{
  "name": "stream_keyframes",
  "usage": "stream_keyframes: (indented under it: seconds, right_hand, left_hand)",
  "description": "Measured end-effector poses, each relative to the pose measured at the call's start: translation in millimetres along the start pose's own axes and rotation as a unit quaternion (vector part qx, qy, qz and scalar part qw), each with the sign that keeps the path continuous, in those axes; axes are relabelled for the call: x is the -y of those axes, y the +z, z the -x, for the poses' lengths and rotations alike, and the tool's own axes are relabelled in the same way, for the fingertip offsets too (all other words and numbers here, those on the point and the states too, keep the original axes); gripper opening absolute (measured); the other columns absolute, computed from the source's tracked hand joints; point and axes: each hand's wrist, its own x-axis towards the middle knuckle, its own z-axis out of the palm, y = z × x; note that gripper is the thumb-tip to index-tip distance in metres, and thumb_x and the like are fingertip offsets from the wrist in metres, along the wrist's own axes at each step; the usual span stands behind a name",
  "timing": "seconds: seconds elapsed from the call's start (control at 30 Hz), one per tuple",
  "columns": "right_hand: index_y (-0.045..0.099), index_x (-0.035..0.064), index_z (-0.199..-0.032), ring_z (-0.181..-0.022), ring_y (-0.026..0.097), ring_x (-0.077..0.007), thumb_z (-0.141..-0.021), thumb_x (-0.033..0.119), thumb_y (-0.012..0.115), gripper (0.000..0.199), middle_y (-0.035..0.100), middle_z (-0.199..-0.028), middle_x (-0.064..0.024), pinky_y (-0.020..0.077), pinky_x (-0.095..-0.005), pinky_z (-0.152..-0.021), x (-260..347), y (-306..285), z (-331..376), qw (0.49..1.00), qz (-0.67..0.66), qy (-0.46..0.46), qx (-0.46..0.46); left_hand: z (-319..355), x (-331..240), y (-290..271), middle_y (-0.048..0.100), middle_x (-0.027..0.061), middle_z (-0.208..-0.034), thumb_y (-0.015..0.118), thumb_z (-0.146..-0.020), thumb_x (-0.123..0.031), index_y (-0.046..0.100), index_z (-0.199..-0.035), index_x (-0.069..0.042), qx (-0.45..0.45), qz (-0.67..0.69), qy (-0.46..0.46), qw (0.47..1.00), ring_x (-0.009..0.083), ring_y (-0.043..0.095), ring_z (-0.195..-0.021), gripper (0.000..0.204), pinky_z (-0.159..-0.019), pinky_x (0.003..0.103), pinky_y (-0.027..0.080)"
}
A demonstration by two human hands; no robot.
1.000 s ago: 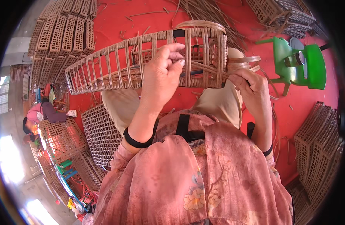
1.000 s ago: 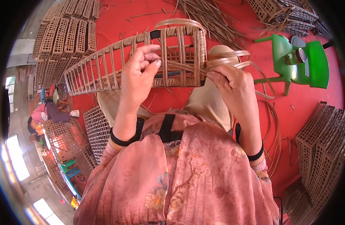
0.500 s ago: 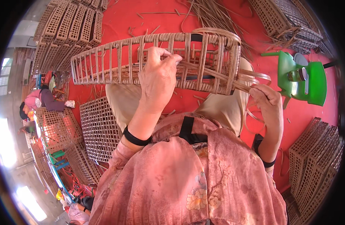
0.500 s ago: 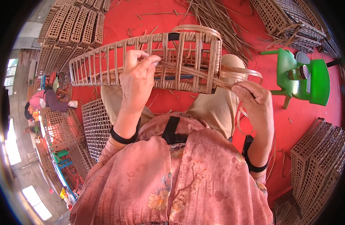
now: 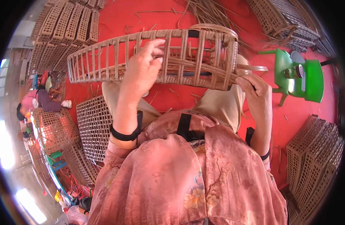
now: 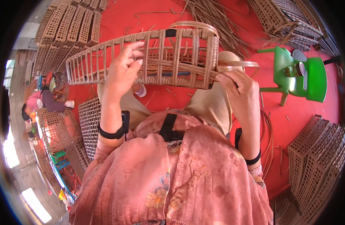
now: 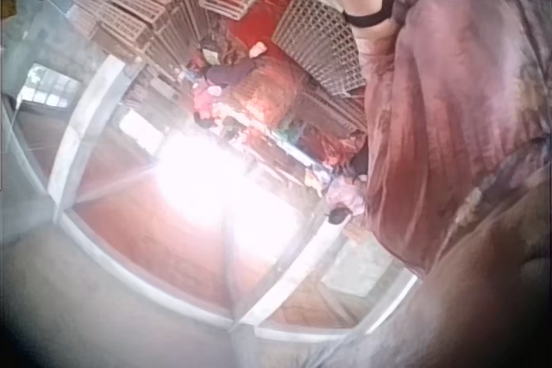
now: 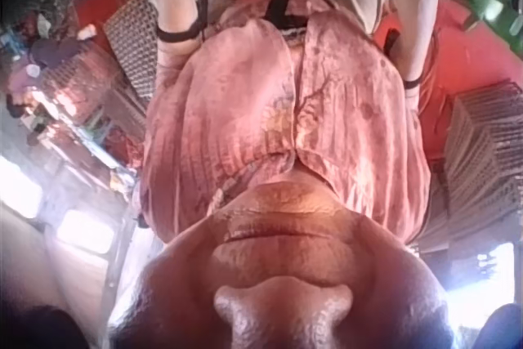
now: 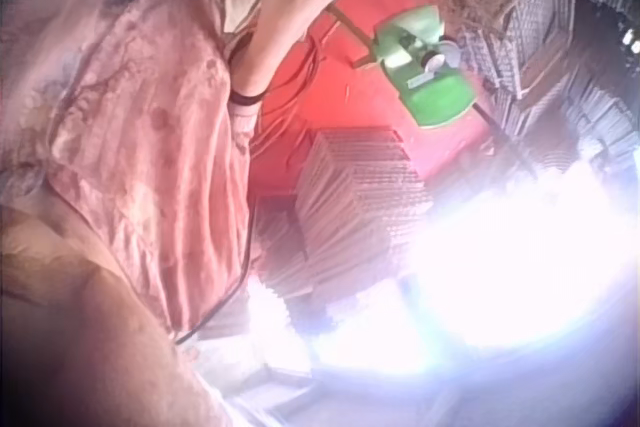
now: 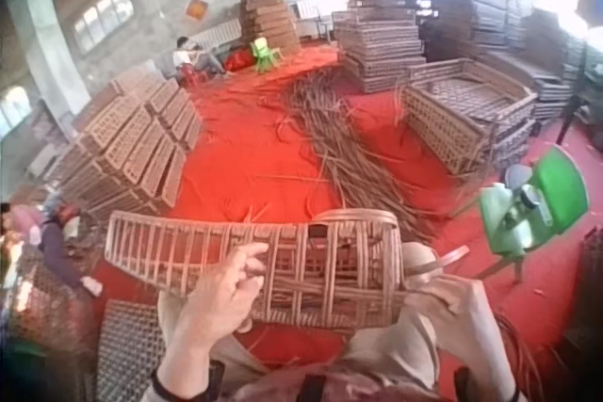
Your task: Weaving thin bamboo strips to construct or repair a woven structure.
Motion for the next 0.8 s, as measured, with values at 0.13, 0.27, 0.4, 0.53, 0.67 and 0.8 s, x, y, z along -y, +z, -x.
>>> stream_keyframes:
  seconds: [0.13, 0.27, 0.4, 0.53, 0.67, 0.8]
  right_hand:
    - [0.07, -0.0022, -0.1, -0.062, 0.058, -0.0143, -0.095, 0.012, 0.068, 0.015, 0.065, -0.074, -0.0068, 0.0468, -0.0281, -0.06, -4, -19, -3, 0.995, -0.038, 0.071, 0.058]
    - [0.068, 0.0022, -0.097, -0.057, 0.055, -0.0058, -0.099, 0.02, 0.061, 0.019, 0.063, -0.07, -0.0004, 0.043, -0.0218, -0.051, -17, -45, -3, 0.969, -0.128, 0.181, 0.113]
    - [0.065, 0.0052, -0.095, -0.055, 0.054, -0.0058, -0.099, 0.025, 0.06, 0.021, 0.06, -0.068, -0.0003, 0.0403, -0.0215, -0.047, -40, -46, -9, 0.924, -0.205, 0.259, 0.194]
    - [0.069, 0.0002, -0.099, -0.063, 0.061, -0.0131, -0.097, 0.02, 0.062, 0.021, 0.064, -0.073, -0.0076, 0.0478, -0.0276, -0.058, -32, -48, -12, 0.948, -0.176, 0.175, 0.197]
    - [0.071, -0.0011, -0.099, -0.072, 0.064, -0.0209, -0.091, 0.012, 0.066, 0.016, 0.064, -0.076, -0.0132, 0.0489, -0.0332, -0.067, 19, -52, 11, 0.995, 0.084, -0.044, 0.025]
    - [0.071, -0.0017, -0.098, -0.066, 0.061, -0.0209, -0.088, 0.005, 0.067, 0.012, 0.064, -0.076, -0.0122, 0.048, -0.0333, -0.064, 38, -49, 26, 0.992, 0.122, 0.017, -0.006]
  left_hand:
    - [-6, 5, -9, 0.065, 0.0017, -0.098, 0.063, -0.089, 0.002, 0.065, -0.123, -0.005, 0.029, 0.145, -0.025, 0.989, 0.0036, 0.059, -0.083, 0.034, -0.074, 0.02, 0.048]
    - [-8, 6, -8, 0.065, 0.003, -0.101, 0.064, -0.088, 0.004, 0.064, -0.12, 0.0, 0.024, 0.219, -0.037, 0.975, 0.0059, 0.061, -0.09, 0.032, -0.082, 0.021, 0.049]
    - [-6, 4, -5, 0.065, 0.0035, -0.104, 0.063, -0.088, 0.004, 0.064, -0.118, 0.0, 0.016, 0.214, -0.03, 0.976, 0.0075, 0.061, -0.095, 0.03, -0.085, 0.023, 0.05]
    - [-4, 6, -5, 0.066, 0.0035, -0.104, 0.063, -0.088, 0.004, 0.065, -0.116, -0.001, 0.011, 0.23, -0.028, 0.973, 0.0086, 0.062, -0.096, 0.028, -0.086, 0.023, 0.051]
    - [-5, 11, -5, 0.067, 0.0033, -0.103, 0.063, -0.089, 0.002, 0.065, -0.112, -0.001, 0.008, 0.207, -0.008, 0.978, 0.0095, 0.063, -0.097, 0.024, -0.087, 0.024, 0.051]
    - [-8, 15, -1, 0.067, 0.0034, -0.101, 0.064, -0.089, 0.001, 0.066, -0.111, 0.0, 0.006, 0.222, 0.019, 0.975, 0.0093, 0.063, -0.095, 0.022, -0.085, 0.024, 0.052]
